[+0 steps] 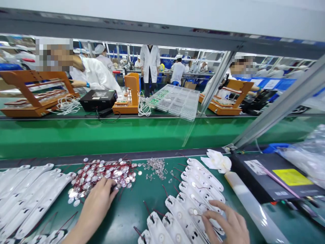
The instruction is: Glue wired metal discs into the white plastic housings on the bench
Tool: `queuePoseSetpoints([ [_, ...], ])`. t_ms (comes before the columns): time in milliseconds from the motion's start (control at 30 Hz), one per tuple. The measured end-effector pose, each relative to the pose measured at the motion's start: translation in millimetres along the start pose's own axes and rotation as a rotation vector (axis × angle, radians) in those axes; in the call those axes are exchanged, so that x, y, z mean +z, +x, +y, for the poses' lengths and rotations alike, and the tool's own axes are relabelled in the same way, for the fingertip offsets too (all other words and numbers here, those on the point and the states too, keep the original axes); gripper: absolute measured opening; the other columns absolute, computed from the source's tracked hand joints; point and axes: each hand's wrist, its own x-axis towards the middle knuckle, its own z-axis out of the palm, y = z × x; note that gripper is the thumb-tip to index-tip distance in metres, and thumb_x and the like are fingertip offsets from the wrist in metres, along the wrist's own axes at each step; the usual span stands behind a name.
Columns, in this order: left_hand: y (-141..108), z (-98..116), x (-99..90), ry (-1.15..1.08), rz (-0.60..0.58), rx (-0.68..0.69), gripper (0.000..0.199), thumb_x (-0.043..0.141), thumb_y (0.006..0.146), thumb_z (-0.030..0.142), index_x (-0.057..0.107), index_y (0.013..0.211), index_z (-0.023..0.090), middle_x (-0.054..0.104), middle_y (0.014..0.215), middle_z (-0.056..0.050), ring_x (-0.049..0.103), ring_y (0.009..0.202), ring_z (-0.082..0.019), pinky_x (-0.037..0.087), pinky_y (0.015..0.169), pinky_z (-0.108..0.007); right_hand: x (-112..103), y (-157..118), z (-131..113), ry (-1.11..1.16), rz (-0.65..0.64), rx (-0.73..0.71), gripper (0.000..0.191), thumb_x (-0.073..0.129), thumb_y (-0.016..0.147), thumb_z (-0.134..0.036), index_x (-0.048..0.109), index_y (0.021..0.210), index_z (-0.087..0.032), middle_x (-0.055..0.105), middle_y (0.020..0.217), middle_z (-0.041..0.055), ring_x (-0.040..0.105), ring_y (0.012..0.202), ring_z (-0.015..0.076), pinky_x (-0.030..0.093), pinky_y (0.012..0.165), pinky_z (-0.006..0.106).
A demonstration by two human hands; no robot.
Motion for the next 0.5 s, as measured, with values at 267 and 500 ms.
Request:
queuePoseSetpoints([
  [267,-1.5,-5.3,7.8,-0.055,-0.072,0.057,0.023,0.022,0.086,0.030,0.040,0.075,0.021,0.052,0.075,-0.006,0.057,0.067,-0.023,0.043,0.064,-0.035,15.6,-8.6,-23.8,-0.198,-0.092,0.205,0.033,0.036,0.087,-0.031,0.058,0.063,-0.024,0.054,0.112,0.0090,0.044,0.102,0.0342,0.037,0.067,0.044],
  [500,-6.5,-5.5,-4.2,-0.109,-0.108,-0.018,0.031,0.019,0.091,0.038,0.045,0.087,0.023,0.060,0.073,-0.002,0.058,0.058,-0.020,0.041,0.054,-0.030,17.5,-9.5,-26.4,-0.134,-0.150,0.342,0.034,0.035,0.086,-0.031,0.057,0.061,-0.024,0.055,0.112,0.0085,0.042,0.107,0.0343,0.036,0.074,0.050],
])
